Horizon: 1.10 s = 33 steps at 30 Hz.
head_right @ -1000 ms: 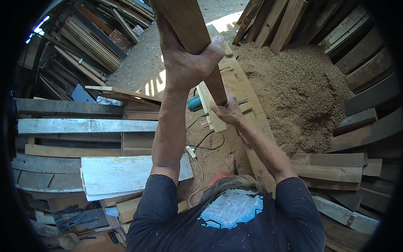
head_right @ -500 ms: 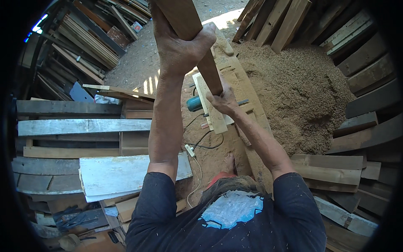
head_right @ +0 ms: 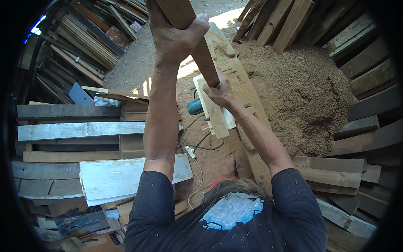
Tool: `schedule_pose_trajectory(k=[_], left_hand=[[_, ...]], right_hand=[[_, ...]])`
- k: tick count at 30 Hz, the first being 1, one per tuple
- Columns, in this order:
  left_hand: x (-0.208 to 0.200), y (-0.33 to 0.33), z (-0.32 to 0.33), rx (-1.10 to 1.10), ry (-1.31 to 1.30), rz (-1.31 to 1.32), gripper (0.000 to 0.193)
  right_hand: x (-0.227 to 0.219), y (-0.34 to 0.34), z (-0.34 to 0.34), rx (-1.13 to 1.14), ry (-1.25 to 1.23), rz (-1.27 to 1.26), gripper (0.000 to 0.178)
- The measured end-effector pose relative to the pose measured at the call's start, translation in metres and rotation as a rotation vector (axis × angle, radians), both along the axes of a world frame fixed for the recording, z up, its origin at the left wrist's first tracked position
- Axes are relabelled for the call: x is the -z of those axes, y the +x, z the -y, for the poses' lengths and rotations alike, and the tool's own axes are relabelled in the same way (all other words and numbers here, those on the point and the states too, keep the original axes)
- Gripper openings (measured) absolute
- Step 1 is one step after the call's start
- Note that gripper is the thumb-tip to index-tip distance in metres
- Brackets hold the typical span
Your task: The person cuts slots into wooden boards using an electric circular saw, checks the joints by hand, and stacks the boards with other lumber.
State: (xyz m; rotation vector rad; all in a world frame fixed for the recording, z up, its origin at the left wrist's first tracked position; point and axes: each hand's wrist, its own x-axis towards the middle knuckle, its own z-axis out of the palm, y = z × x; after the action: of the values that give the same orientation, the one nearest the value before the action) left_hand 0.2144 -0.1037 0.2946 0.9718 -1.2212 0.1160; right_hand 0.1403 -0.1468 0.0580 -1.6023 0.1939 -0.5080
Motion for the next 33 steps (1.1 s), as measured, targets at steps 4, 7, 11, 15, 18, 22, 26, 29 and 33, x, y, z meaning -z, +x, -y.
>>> schedule_pose_trajectory(k=[4,7,11,15,18,22,26,29,33], left_hand=[[0.0,0.02,-0.004,-0.131,0.031,0.134,0.118],[0.001,0.029,-0.002,-0.186,0.022,0.19,0.117],[-0.003,0.034,0.0,-0.158,0.081,0.099,0.116],[-0.006,0.039,0.008,-0.152,0.017,0.068,0.113],[0.001,0.058,0.006,-0.237,0.073,0.107,0.109],[-0.003,0.064,0.006,-0.247,0.151,0.059,0.104],[-0.004,0.084,0.01,-0.331,0.111,0.117,0.103],[-0.006,0.091,0.01,-0.335,0.12,0.127,0.104],[-0.01,0.091,0.005,-0.334,0.106,0.139,0.11]], right_hand=[[0.004,0.014,0.001,0.014,-0.029,0.007,0.076],[0.005,0.023,0.002,0.069,-0.093,0.145,0.022],[0.003,0.036,0.006,0.121,-0.114,0.223,0.009],[0.011,0.054,0.016,0.086,-0.122,0.104,0.01],[0.003,0.067,0.014,0.052,-0.045,0.041,0.04],[0.009,0.09,0.028,0.029,-0.083,0.031,0.083],[0.013,0.111,0.034,0.027,-0.111,0.099,0.084],[0.009,0.121,0.037,0.031,-0.123,0.096,0.084],[-0.004,0.126,0.039,0.052,-0.196,0.045,0.081]])
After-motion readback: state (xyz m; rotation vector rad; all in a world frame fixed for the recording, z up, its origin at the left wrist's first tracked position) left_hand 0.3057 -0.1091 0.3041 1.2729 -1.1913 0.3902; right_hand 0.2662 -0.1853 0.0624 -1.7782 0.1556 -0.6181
